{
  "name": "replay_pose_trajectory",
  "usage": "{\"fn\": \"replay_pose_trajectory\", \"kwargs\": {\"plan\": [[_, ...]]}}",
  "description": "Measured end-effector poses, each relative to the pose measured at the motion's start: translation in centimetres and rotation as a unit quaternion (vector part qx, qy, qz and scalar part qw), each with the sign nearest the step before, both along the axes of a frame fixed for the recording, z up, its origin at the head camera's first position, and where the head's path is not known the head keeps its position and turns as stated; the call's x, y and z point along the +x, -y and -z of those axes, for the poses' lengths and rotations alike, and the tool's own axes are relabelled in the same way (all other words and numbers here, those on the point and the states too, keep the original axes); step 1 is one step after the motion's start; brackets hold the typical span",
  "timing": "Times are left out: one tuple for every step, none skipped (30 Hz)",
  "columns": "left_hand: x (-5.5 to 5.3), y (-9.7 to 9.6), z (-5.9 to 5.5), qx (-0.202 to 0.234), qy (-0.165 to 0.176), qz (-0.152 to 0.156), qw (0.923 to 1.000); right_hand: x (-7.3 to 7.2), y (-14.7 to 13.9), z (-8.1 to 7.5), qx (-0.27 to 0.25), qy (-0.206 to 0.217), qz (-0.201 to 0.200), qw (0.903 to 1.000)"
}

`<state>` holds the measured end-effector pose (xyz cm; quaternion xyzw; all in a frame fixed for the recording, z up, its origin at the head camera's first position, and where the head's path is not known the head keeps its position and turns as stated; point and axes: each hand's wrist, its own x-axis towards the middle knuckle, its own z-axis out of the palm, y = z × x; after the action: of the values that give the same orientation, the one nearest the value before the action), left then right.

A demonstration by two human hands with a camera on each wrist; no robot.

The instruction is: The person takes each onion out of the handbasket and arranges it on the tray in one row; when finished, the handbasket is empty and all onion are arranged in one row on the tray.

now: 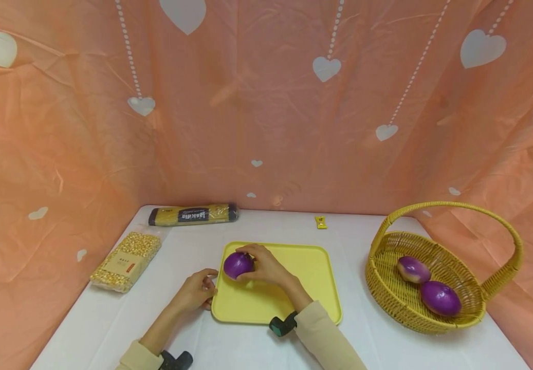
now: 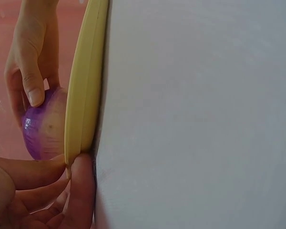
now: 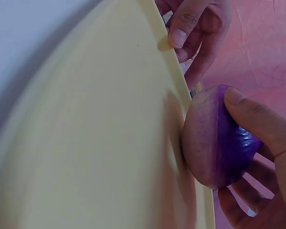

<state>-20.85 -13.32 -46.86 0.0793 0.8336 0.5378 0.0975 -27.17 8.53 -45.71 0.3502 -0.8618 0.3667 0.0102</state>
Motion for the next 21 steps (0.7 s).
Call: {"fn": "replay_pose_trajectory", "kwargs": {"plan": [[0.01, -0.01, -0.01, 0.001, 0.001, 0.0, 1.0, -0.01, 0.02, 0.03, -0.001, 0.0, 0.0, 1.0], [0.02, -0.02, -0.02, 0.002, 0.002, 0.0, 1.0, -0.01, 0.03, 0.05, -0.002, 0.0, -0.001, 1.0], [0.02, -0.03, -0.02, 0.003, 0.003, -0.001, 1.0, 0.0, 0.03, 0.06, -0.003, 0.001, -0.001, 1.0], [0.03, -0.04, -0.02, 0.003, 0.003, -0.002, 1.0, 0.02, 0.04, 0.06, -0.003, 0.0, -0.001, 1.0], [0.04, -0.04, -0.02, 0.003, 0.003, -0.003, 1.0, 0.03, 0.04, 0.07, -0.003, 0.0, 0.0, 1.0], [0.05, -0.05, -0.02, 0.003, 0.003, -0.004, 1.0, 0.03, 0.05, 0.1, -0.001, -0.002, 0.002, 1.0], [0.05, -0.05, 0.0, 0.002, 0.002, -0.005, 1.0, 0.07, 0.06, 0.08, -0.003, -0.001, 0.002, 1.0], [0.05, -0.05, 0.02, 0.002, 0.002, -0.006, 1.0, 0.08, 0.06, 0.09, -0.001, -0.001, 0.004, 1.0], [0.05, -0.05, 0.03, 0.001, 0.002, -0.006, 1.0, 0.1, 0.07, 0.09, 0.0, 0.0, 0.005, 1.0], [0.04, -0.05, 0.05, 0.0, 0.002, -0.006, 1.0, 0.1, 0.1, 0.1, 0.001, 0.001, 0.006, 1.0], [0.03, -0.03, 0.07, 0.001, 0.001, -0.006, 1.0, 0.09, 0.12, 0.13, 0.003, 0.001, 0.007, 1.0], [0.02, -0.01, 0.09, 0.001, 0.0, -0.004, 1.0, 0.11, 0.14, 0.1, 0.003, 0.001, 0.006, 1.0], [0.01, -0.01, 0.09, 0.0, -0.001, -0.004, 1.0, 0.13, 0.17, 0.09, 0.002, 0.002, 0.004, 1.0], [0.0, 0.01, 0.08, 0.001, -0.002, -0.002, 1.0, 0.12, 0.2, 0.09, 0.004, 0.0, 0.004, 1.0], [-0.01, 0.01, 0.06, 0.001, -0.002, -0.001, 1.0, 0.15, 0.21, 0.04, 0.003, -0.001, 0.003, 1.0], [-0.02, 0.01, 0.06, 0.001, -0.003, -0.001, 1.0, 0.16, 0.23, 0.01, 0.002, -0.002, 0.002, 1.0], [-0.02, 0.0, 0.04, 0.001, -0.004, -0.001, 1.0, 0.17, 0.24, -0.03, 0.003, -0.005, 0.001, 1.0], [-0.03, -0.01, 0.03, 0.0, -0.004, -0.002, 1.0, 0.2, 0.24, -0.08, 0.002, -0.006, 0.001, 1.0], [-0.03, -0.03, 0.01, -0.001, -0.003, -0.003, 1.0, 0.2, 0.23, -0.12, 0.002, -0.007, 0.0, 1.0], [-0.04, -0.04, 0.02, -0.002, -0.003, -0.004, 1.0, 0.22, 0.21, -0.17, 0.002, -0.008, 0.001, 1.0], [-0.04, -0.04, 0.03, -0.004, -0.002, -0.005, 1.0, 0.24, 0.18, -0.24, 0.001, -0.008, 0.001, 1.0]]}}
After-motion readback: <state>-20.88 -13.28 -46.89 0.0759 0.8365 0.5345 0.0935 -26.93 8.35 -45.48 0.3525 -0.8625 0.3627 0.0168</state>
